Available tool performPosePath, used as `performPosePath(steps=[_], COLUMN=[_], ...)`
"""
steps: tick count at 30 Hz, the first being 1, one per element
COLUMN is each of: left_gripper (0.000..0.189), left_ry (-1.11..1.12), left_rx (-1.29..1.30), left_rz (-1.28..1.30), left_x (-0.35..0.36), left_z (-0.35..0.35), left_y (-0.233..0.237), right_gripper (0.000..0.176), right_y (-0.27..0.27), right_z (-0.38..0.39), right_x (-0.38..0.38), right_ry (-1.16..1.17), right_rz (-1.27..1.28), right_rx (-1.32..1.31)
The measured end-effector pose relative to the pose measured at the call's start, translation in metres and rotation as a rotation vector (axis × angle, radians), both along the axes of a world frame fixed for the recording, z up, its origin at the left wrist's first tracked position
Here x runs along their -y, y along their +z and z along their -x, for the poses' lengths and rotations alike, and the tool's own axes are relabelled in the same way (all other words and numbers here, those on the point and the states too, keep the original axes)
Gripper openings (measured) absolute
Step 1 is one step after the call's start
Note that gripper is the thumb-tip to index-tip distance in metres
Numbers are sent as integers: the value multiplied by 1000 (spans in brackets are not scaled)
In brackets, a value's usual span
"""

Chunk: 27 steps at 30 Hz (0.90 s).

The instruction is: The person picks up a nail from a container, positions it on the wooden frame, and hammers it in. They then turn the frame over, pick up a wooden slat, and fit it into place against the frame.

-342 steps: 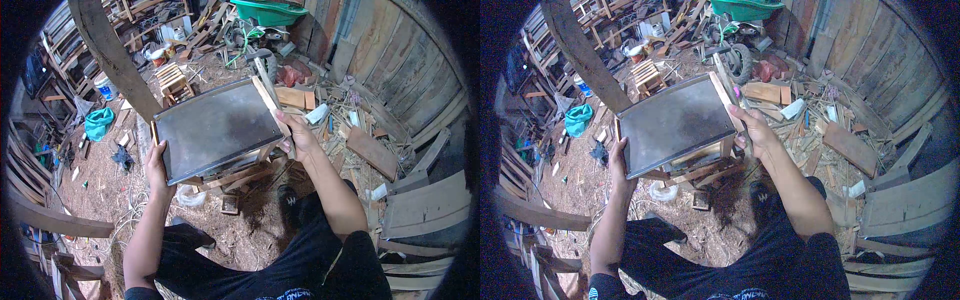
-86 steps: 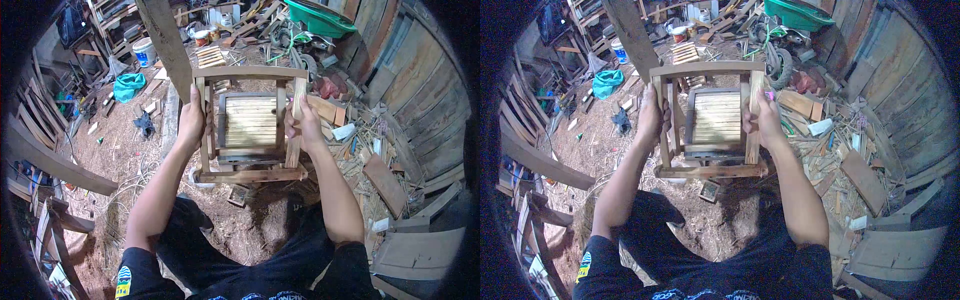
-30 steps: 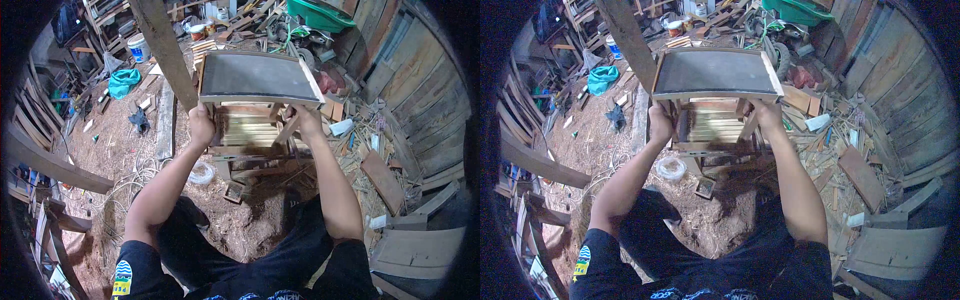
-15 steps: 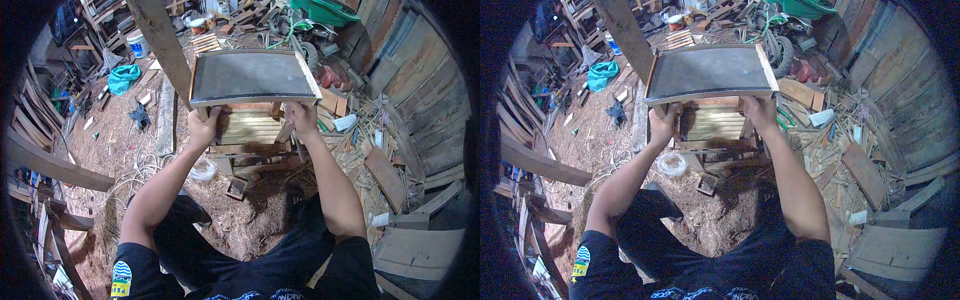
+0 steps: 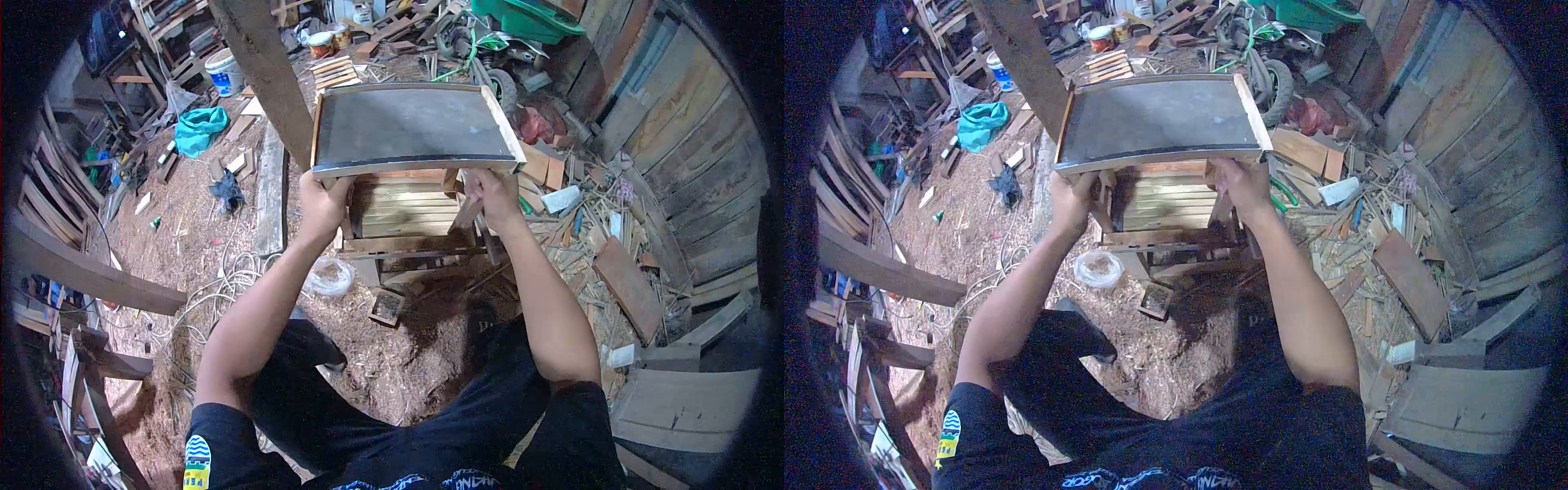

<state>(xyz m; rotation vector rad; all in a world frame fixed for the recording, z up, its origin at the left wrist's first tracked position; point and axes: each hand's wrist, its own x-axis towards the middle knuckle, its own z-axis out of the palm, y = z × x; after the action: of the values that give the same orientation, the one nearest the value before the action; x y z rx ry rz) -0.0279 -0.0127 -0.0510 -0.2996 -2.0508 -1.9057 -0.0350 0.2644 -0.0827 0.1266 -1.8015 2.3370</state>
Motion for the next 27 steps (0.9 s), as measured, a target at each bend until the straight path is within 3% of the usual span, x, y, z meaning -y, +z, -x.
performPosePath(steps=[10, 12, 17, 22, 26, 27], left_gripper=[7, 7, 14, 9, 8, 18], left_ry=[-80, -94, -91, -79, -175, -202], left_rx=[-15, -23, 5, 8, 91, 128], left_rz=[-97, -91, -204, -118, -99, -30], left_x=[-4, -4, -2, 9, 13, 14], left_z=[10, 9, 10, 5, 12, 9], left_y=[-6, -7, -12, 2, 13, 20], right_gripper=[14, 14, 14, 10, 6, 8], right_y=[-3, -6, 3, 13, 29, 33], right_z=[0, 2, -10, -15, -20, -21], right_x=[1, 0, 0, 8, 5, 1], right_ry=[-2, 37, 66, 9, 77, 129], right_rz=[93, 125, 125, 197, 79, 47], right_rx=[-47, 57, -1, 24, -11, 35])
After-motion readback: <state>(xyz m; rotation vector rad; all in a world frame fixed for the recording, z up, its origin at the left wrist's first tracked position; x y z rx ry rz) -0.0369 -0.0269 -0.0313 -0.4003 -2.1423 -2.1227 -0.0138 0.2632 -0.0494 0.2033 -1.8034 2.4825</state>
